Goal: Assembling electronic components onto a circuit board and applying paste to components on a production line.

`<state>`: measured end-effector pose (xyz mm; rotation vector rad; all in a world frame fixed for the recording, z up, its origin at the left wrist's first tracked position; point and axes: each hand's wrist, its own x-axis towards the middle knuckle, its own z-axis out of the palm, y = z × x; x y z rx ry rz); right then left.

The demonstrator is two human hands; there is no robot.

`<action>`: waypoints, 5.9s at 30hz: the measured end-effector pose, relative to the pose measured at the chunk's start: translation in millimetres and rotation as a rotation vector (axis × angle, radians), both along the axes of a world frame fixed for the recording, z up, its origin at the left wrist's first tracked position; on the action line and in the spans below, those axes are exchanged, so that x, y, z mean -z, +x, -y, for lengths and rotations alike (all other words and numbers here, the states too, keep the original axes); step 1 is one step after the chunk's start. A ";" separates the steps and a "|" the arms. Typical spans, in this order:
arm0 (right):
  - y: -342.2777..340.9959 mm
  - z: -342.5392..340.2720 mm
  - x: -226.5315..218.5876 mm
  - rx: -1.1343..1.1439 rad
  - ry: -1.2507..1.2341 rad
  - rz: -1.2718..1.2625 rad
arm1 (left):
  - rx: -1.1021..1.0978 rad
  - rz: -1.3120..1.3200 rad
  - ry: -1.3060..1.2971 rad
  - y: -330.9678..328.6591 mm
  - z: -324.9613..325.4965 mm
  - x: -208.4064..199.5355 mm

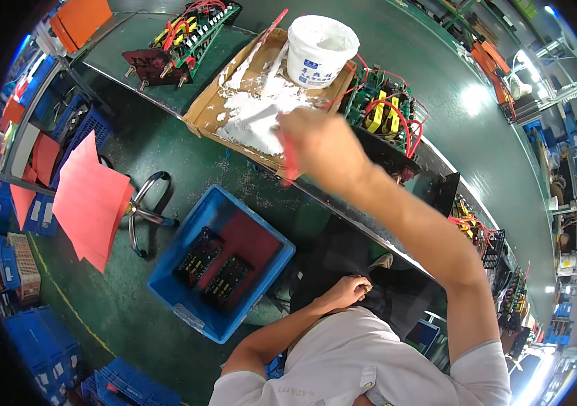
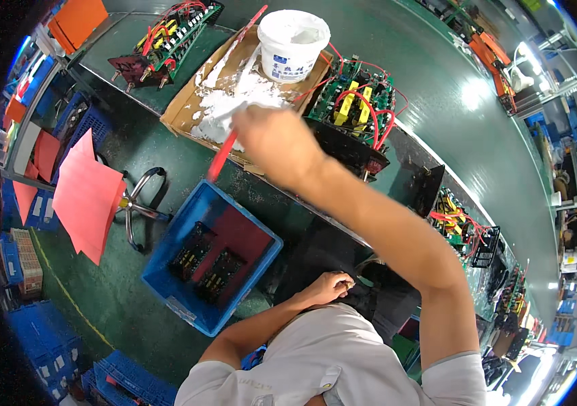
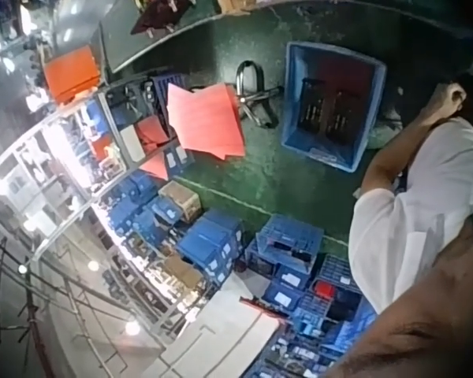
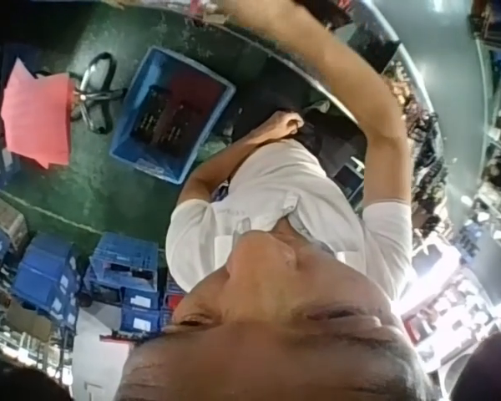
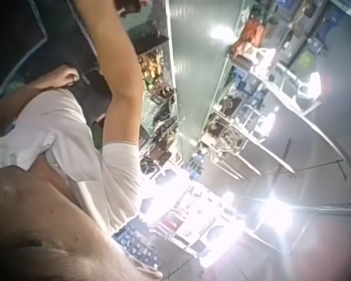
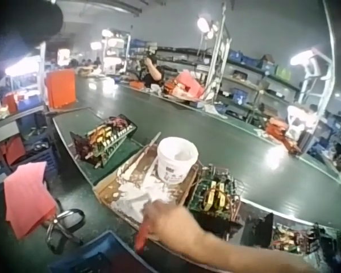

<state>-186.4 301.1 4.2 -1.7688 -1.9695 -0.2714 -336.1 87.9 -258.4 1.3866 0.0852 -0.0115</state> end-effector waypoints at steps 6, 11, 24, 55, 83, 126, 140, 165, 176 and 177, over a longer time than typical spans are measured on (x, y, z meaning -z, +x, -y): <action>-36.4 12.4 11.2 -0.007 -0.056 0.038 | -0.008 -0.007 0.013 1.7 3.9 -7.3; -0.5 9.9 -29.3 0.189 -0.011 -0.305 | 0.002 -0.024 0.035 1.0 3.7 -8.9; 71.2 -39.7 -45.0 0.348 -0.237 -1.002 | 0.004 -0.024 0.029 0.8 0.2 -6.9; 95.3 -20.7 -54.2 0.134 -0.393 -1.031 | -0.008 -0.002 0.003 1.7 -1.5 -7.4; 0.6 23.7 18.7 -0.080 0.185 -0.212 | -0.022 0.041 0.020 4.9 -0.1 -8.0; 9.2 59.2 -44.8 0.246 0.173 -1.450 | -0.239 1.805 -1.339 20.2 -210.0 -166.0; -10.4 37.9 20.8 0.109 0.202 -0.667 | 0.701 0.709 -0.782 43.8 -73.3 -113.7; 148.5 532.4 -59.1 0.781 1.148 -1.180 | 0.359 0.479 0.979 308.6 -3.4 -289.7; 213.8 496.3 -37.8 0.796 0.904 -1.223 | 0.672 0.548 1.112 298.5 40.4 -278.7; 215.4 489.6 -31.5 0.770 0.914 -1.237 | 0.684 0.530 1.128 298.6 42.5 -279.9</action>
